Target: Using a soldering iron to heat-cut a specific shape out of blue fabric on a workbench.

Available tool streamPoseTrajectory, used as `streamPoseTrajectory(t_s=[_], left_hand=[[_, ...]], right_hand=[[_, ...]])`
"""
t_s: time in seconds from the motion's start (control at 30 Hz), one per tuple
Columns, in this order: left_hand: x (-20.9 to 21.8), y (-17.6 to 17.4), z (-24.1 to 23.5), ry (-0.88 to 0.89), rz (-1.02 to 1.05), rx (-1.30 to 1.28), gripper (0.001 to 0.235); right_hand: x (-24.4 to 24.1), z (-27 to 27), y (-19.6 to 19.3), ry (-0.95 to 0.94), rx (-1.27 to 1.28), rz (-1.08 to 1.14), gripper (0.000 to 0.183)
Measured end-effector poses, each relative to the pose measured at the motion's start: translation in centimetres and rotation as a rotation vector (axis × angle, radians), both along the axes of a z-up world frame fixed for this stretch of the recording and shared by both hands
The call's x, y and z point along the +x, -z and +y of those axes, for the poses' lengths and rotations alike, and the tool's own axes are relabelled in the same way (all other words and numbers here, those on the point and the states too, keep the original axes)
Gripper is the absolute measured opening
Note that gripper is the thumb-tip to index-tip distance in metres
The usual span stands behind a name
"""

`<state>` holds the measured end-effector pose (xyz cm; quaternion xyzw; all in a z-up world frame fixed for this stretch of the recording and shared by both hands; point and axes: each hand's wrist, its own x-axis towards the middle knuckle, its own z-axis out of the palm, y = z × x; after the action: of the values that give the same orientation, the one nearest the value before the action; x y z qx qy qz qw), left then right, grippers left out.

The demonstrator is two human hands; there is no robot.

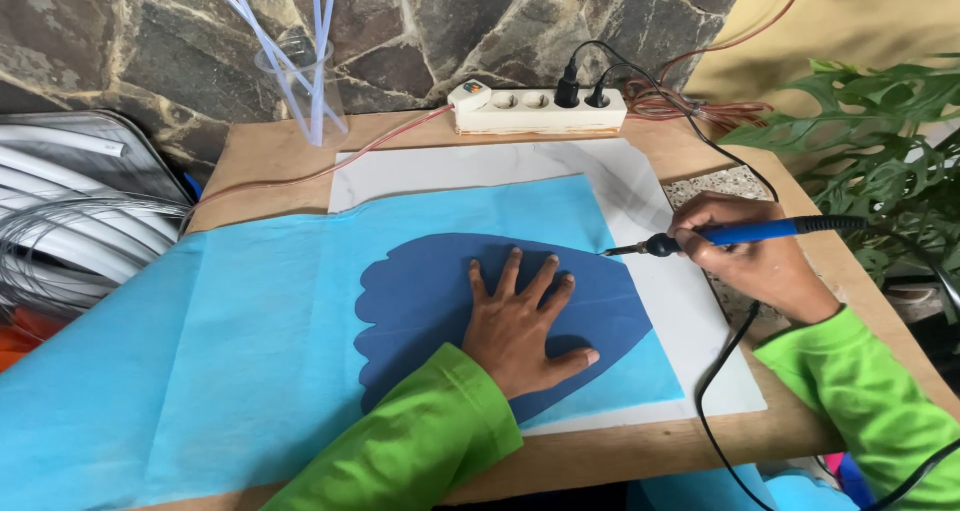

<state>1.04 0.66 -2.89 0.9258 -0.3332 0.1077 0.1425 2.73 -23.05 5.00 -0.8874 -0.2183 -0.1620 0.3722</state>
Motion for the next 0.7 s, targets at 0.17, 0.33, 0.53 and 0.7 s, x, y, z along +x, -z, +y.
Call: streamPoseTrajectory(t_s=[0.17,0.33,0.53,0.7], left_hand=[[0.0,0.0,0.0,0.002,-0.018,0.001,0.078],[0.0,0.0,0.0,0.007,-0.015,-0.013,0.078],[0.0,0.0,0.1,0.010,-0.002,0.011,0.080],[0.0,0.1,0.1,0.012,0.005,-0.009,0.079]], right_hand=[[-0.5,-0.6,-0.4,-0.057,-0.002,-0.020,0.012],[-0.8,-0.8,-0.7,-0.079,-0.006,-0.033,0.010],[-1.1,-1.0,-1.4,-0.088,-0.047,-0.001,0.009],[-1.1,-1.8,-1.5,-0.090,-0.073,0.013,0.008]])
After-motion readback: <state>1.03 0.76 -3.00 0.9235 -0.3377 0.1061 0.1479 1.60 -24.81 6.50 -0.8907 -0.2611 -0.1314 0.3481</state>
